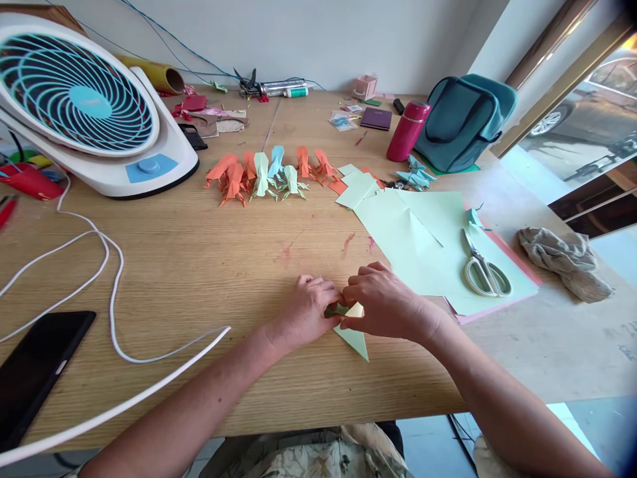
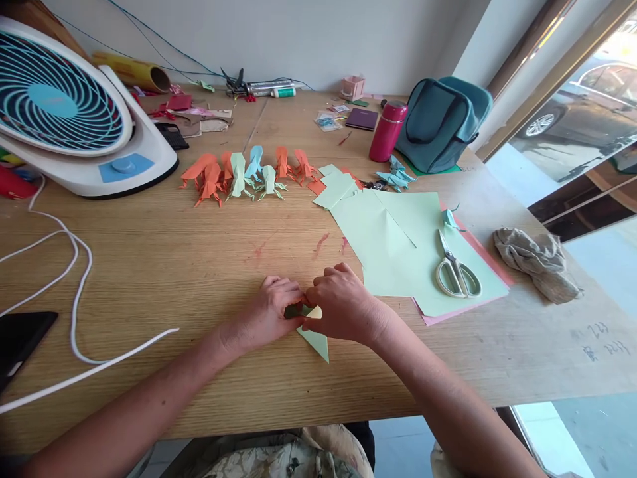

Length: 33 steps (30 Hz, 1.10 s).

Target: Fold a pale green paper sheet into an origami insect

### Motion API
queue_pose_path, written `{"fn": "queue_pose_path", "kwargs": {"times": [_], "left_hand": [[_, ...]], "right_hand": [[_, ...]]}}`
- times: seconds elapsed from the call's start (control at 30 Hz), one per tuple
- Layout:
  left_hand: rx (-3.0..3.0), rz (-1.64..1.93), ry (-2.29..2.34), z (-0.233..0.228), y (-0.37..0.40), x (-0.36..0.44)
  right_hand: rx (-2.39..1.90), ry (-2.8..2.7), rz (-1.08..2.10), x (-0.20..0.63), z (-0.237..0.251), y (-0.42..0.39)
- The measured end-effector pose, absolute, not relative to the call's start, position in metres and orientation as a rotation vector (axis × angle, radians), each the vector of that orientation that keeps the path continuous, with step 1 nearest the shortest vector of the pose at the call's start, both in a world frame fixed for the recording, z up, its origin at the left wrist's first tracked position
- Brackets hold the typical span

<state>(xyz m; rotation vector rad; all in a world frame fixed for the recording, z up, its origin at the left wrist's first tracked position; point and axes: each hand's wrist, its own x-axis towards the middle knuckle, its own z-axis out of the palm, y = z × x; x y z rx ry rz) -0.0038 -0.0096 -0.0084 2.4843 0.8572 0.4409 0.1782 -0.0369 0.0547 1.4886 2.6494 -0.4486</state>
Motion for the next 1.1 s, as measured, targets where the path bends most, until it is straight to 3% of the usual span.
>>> {"fn": "queue_pose_path", "kwargs": {"times": [0.4, 1.1], "left_hand": [[2.567, 0.510, 0.862, -0.003, -0.004, -0.038], [2.452, 0.607, 0.914, -0.010, 0.005, -0.056]], "right_hand": [[1.507, 2.683, -0.658, 0.193, 0.044, -0.041], [1.525, 2.811, -0.621, 0.188, 0.026, -0.047]]}}
